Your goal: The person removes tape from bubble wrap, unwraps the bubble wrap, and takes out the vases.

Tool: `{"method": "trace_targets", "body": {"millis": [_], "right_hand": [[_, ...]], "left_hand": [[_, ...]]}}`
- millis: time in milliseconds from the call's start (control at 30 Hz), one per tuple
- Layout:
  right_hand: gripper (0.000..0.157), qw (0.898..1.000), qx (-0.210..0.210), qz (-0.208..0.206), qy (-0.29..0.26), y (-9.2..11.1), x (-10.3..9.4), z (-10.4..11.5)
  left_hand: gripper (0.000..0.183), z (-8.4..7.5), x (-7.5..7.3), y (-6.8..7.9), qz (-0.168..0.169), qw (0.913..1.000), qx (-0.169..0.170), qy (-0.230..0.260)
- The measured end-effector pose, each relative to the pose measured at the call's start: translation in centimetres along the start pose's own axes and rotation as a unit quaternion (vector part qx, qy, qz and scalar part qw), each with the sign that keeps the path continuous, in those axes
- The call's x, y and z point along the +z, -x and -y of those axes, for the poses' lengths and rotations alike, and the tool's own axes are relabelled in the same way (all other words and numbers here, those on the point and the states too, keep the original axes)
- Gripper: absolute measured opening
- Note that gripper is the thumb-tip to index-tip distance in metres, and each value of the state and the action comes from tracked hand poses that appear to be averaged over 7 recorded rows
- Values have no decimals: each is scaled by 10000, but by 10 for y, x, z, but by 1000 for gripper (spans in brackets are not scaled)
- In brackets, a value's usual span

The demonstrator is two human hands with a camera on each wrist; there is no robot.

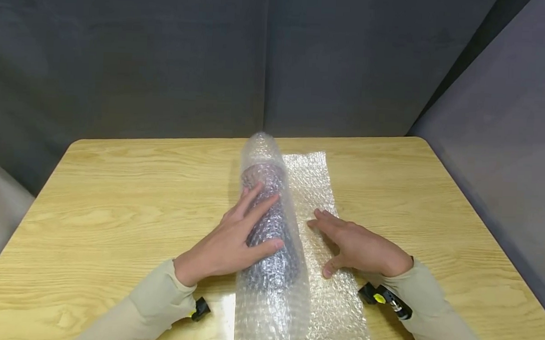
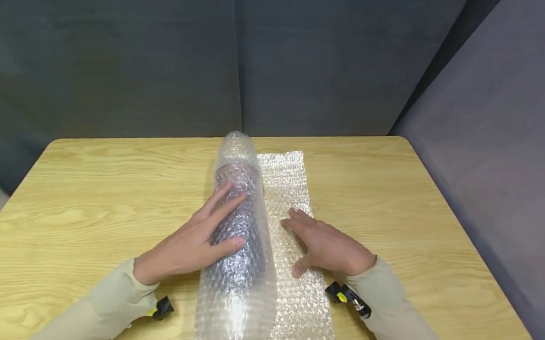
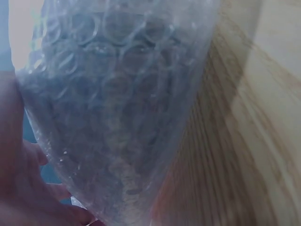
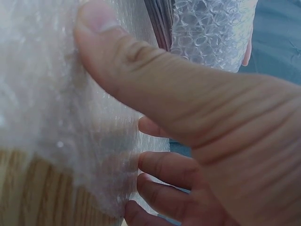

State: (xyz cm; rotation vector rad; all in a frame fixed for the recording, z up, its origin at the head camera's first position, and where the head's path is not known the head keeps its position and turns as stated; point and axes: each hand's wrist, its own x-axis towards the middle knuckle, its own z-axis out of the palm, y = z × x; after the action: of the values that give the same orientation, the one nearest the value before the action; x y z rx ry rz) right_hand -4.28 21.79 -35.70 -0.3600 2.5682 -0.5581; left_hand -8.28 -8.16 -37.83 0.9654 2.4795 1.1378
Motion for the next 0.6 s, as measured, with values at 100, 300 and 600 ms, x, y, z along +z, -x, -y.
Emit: {"method": "trace_targets", "body": {"millis": [100, 300, 600], "right_hand": [[109, 10000, 2, -19, 87, -1, -1, 0], [108, 9999, -19, -40, 135, 0, -2, 0], [108, 10000, -6, -41, 65, 0, 0, 0]], "left_hand": [[82, 2, -1, 1, -3, 10000, -8, 8], [83, 5, -2, 4, -25, 10000, -68, 15], [84, 13, -7, 7, 43, 9999, 67, 105]]}}
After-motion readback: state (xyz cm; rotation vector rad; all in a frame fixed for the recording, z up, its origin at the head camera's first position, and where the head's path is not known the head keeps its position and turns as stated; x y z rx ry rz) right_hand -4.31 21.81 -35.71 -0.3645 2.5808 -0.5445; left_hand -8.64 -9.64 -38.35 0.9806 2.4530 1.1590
